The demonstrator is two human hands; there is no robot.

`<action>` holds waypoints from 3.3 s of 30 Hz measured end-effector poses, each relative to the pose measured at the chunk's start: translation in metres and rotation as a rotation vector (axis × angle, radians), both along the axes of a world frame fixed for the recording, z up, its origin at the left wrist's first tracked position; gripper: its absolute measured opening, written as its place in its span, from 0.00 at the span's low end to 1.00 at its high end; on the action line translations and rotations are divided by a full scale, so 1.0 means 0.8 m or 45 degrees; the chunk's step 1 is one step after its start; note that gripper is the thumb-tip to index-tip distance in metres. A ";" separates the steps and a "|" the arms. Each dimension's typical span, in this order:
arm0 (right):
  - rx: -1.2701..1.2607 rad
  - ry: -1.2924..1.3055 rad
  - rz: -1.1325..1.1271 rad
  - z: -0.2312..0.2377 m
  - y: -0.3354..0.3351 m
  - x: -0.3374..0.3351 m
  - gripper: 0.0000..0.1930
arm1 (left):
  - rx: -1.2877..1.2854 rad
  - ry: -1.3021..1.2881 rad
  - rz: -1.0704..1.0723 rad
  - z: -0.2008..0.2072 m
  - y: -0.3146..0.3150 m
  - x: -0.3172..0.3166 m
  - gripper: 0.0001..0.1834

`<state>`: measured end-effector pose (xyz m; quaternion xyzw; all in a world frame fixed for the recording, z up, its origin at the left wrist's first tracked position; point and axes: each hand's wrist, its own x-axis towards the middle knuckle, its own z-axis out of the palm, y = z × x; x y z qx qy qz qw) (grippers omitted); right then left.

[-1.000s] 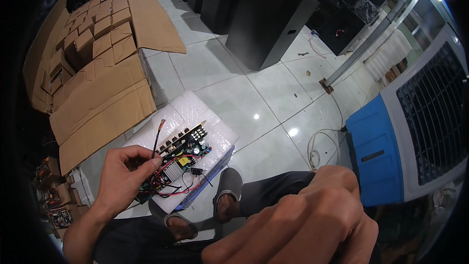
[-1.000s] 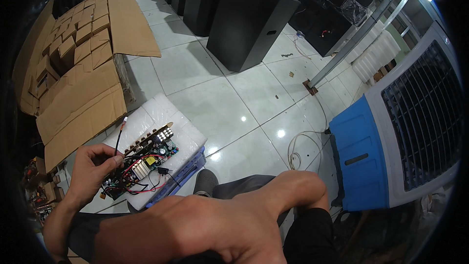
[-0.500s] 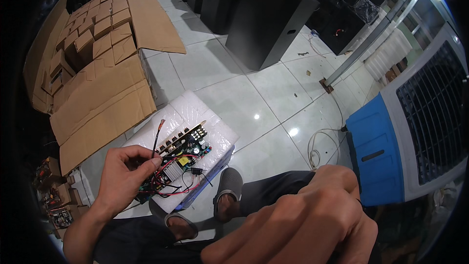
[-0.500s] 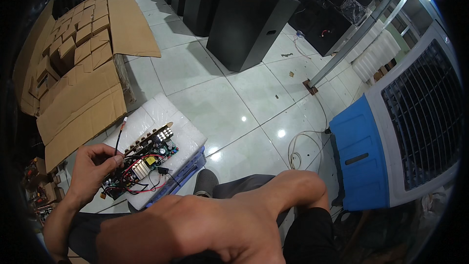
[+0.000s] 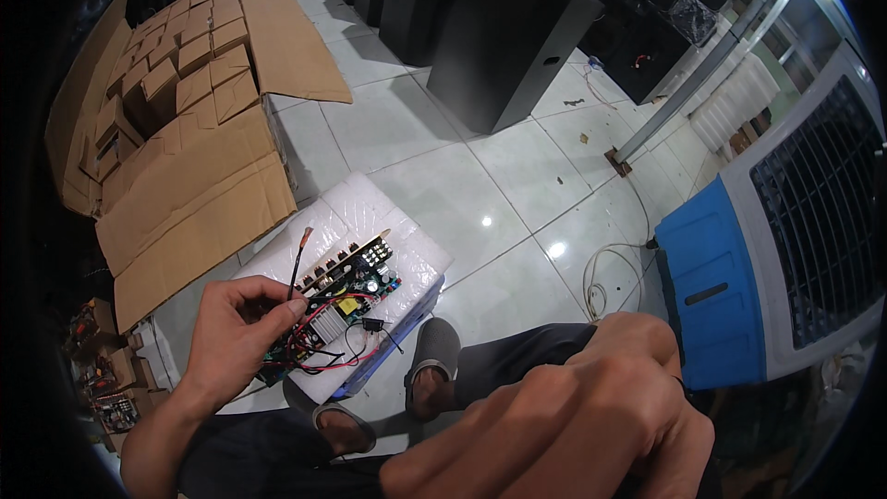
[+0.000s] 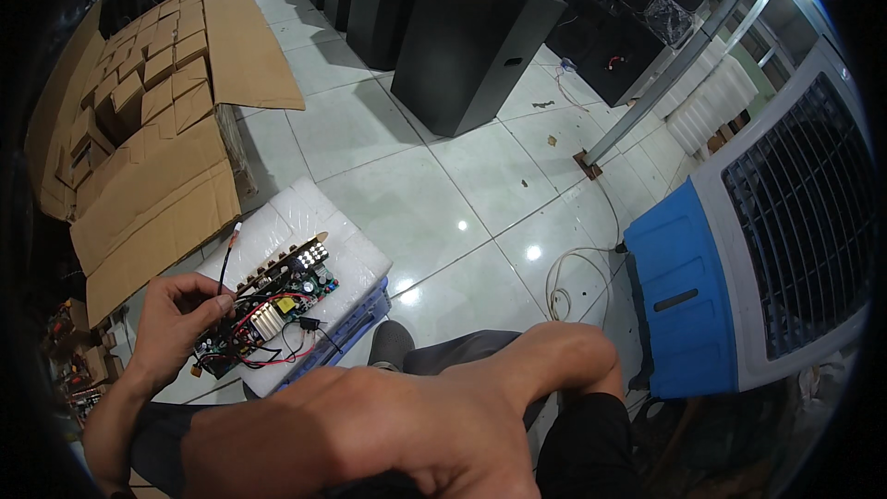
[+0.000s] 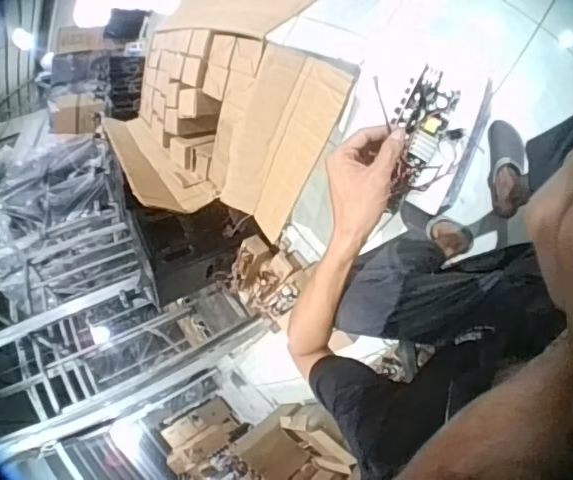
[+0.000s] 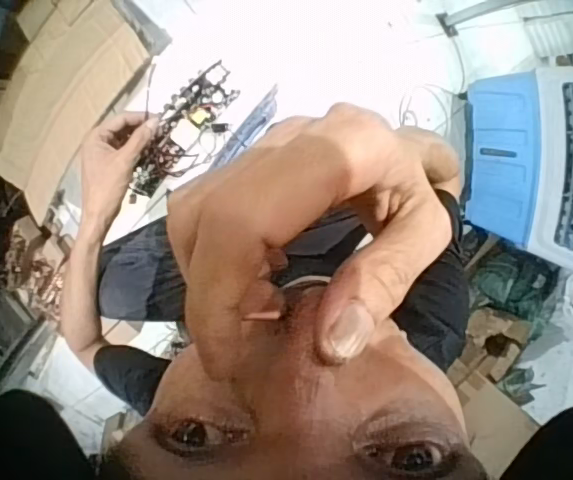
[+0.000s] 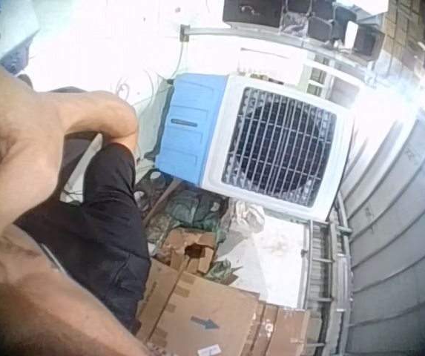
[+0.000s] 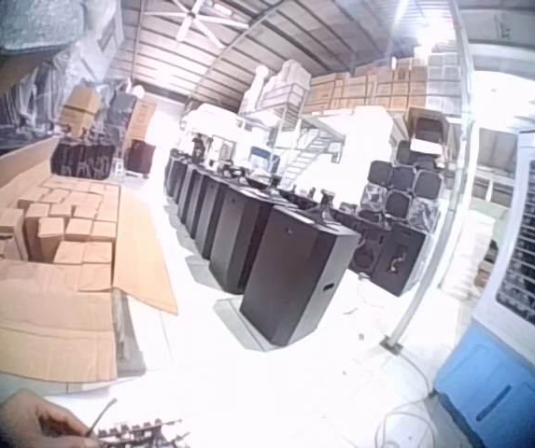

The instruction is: The person uses a hot glue gun to apply glue to a wire and then connects the wire to a circuit board. They then place the circuit board into a plastic bag and put it into a cardboard box.

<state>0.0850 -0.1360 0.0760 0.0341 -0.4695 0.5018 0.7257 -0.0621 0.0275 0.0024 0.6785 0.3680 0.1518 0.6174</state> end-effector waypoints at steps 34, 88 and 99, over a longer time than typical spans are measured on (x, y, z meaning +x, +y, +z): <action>-0.005 -0.003 0.033 0.003 0.000 0.001 0.20 | 0.005 -0.004 0.004 0.000 0.000 -0.002 0.07; -1.129 -1.443 -0.577 -0.074 0.098 0.098 0.16 | 0.044 0.044 -0.206 0.005 -0.002 -0.013 0.09; -1.146 -1.465 -0.578 -0.072 0.096 0.098 0.15 | 0.058 0.033 -0.209 0.006 -0.004 -0.010 0.08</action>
